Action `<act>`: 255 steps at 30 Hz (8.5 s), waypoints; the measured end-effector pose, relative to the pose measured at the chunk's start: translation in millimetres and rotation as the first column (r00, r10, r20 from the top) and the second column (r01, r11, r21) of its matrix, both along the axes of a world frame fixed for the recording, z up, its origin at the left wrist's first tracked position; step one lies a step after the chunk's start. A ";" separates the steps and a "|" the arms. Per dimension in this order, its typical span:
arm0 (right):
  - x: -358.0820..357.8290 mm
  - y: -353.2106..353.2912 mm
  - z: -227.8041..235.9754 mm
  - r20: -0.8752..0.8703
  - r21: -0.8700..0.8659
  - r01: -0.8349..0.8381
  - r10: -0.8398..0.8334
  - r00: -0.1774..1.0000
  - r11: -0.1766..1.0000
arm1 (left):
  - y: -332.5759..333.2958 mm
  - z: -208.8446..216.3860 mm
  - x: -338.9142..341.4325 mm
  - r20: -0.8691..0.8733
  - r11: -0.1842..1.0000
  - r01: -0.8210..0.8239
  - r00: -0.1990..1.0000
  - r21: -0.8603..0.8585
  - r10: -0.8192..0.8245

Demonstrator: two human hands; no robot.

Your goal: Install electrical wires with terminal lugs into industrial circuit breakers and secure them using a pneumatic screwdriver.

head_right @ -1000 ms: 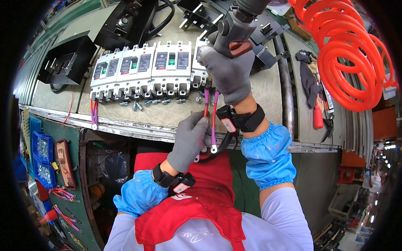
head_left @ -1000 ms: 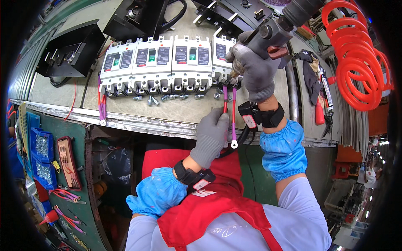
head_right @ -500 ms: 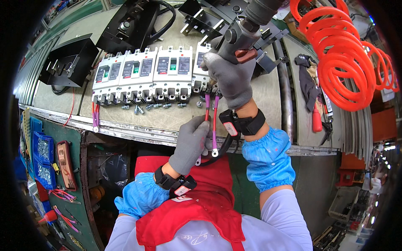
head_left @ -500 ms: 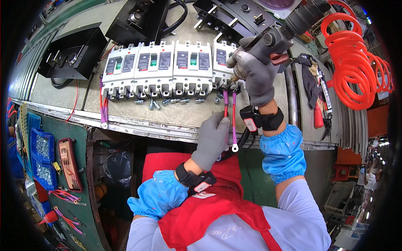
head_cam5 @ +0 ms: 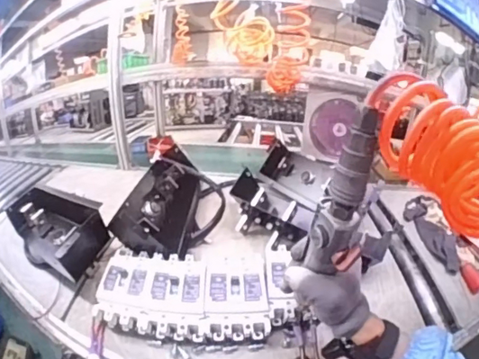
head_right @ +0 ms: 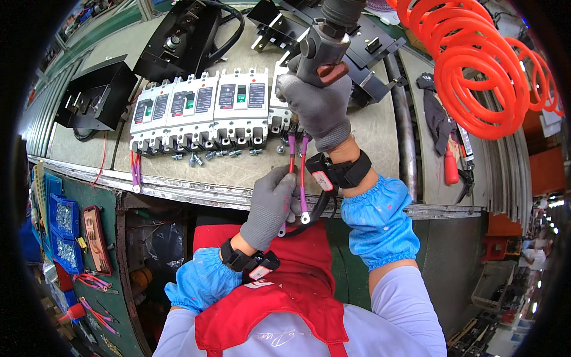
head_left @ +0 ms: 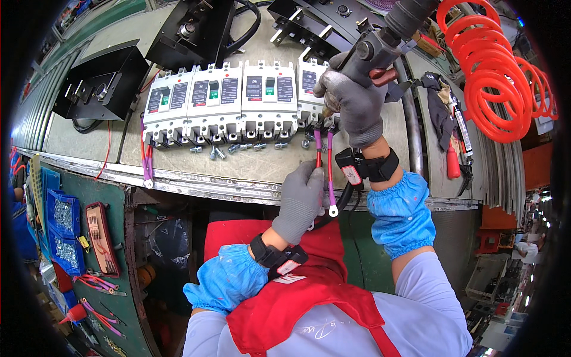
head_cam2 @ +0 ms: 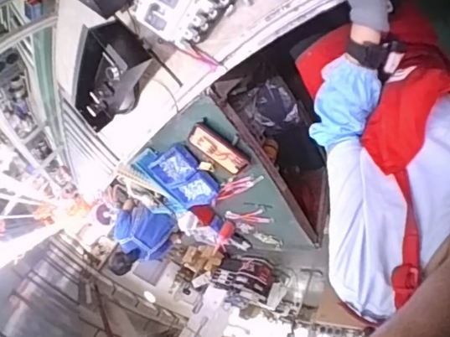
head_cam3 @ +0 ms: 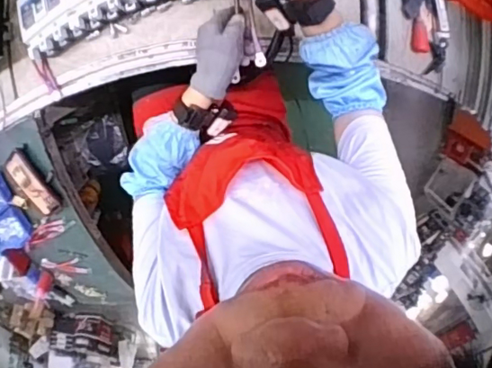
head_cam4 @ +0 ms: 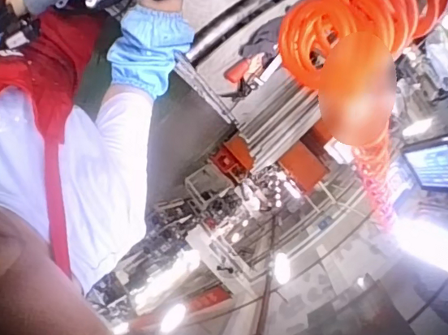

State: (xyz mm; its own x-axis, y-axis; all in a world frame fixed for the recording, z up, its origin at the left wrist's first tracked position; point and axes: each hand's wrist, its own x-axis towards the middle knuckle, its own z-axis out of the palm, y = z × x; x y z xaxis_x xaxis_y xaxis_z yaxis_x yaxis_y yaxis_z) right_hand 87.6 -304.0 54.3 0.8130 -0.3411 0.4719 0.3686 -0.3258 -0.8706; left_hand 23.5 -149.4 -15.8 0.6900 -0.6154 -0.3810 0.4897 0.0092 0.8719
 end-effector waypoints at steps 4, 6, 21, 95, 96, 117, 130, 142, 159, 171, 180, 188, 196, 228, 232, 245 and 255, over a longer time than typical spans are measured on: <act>-0.7 -1.3 -2.7 -0.014 -0.030 0.013 -0.013 1.000 0.999 | -2.3 -4.2 0.9 0.091 0.999 0.007 0.996 0.032 -0.010; -1.2 0.0 -2.9 -0.031 -0.018 0.000 -0.001 1.000 1.000 | -2.8 -3.6 0.9 0.106 1.000 0.005 0.994 0.027 -0.008; -5.4 -11.4 -23.3 -0.063 0.182 -0.045 0.057 0.996 0.982 | -13.1 -26.0 -7.5 0.432 0.973 -0.206 0.890 0.105 0.142; -120.5 -28.2 21.6 0.024 0.548 -0.022 0.011 1.000 0.836 | 18.4 15.0 -9.5 -0.360 0.957 0.140 0.905 -0.255 -0.228; -127.7 -28.1 16.7 0.006 0.583 -0.016 0.016 1.000 0.813 | 18.2 14.7 -11.2 -0.329 0.970 0.138 0.923 -0.201 -0.200; -108.5 -28.0 7.2 -0.428 0.593 0.143 0.160 0.889 0.792 | 11.1 7.0 -26.2 -0.170 0.995 0.093 0.981 -0.028 -0.096; -63.7 -23.8 -17.3 -0.520 0.505 0.148 0.163 0.838 0.850 | 7.3 4.5 -29.2 -0.048 0.997 0.054 0.998 0.054 -0.051; -77.9 -38.1 -14.0 -0.376 0.604 0.071 0.206 0.903 0.794 | 32.5 -7.0 -25.8 0.557 0.959 -0.082 0.826 0.273 -0.088; -156.6 -10.6 -12.0 -0.101 0.677 -0.085 0.206 0.973 0.731 | 53.1 -23.0 -2.2 0.808 0.938 -0.327 0.580 0.115 0.103; -169.3 21.4 18.2 -0.053 0.725 -0.007 0.066 0.996 0.689 | 57.6 -33.9 20.6 0.857 0.903 -0.430 0.471 0.015 0.210; -158.2 30.5 36.8 0.072 0.653 -0.050 0.004 0.997 0.755 | 30.6 4.2 35.3 0.868 0.914 -0.373 0.494 0.162 0.048; -157.2 22.1 36.2 0.076 0.650 -0.027 -0.029 0.997 0.759 | -13.9 -5.9 42.5 0.859 0.762 -0.413 0.356 0.498 -0.368; -134.7 27.8 44.1 0.291 0.617 -0.192 0.005 0.957 0.763 | 22.1 10.8 25.8 -0.119 0.964 -0.069 0.992 -0.255 0.039; -99.2 39.0 27.7 0.259 0.741 -0.079 -0.175 0.950 0.667 | 46.0 45.4 15.8 -0.256 0.864 -0.052 0.962 -0.501 -0.091; -94.2 24.6 17.5 0.165 0.883 -0.010 -0.293 0.942 0.469 | 45.7 44.8 20.1 -0.151 0.863 -0.007 0.985 -0.506 -0.080; -102.8 -11.3 -21.8 0.098 0.874 -0.011 -0.155 0.983 0.486 | 88.8 30.5 4.9 0.616 0.994 -0.065 0.788 0.088 -0.003; -88.5 -51.9 -41.0 0.120 0.834 -0.085 -0.030 0.992 0.546 | 357.8 35.0 -35.3 0.958 0.160 -0.949 0.283 0.273 0.041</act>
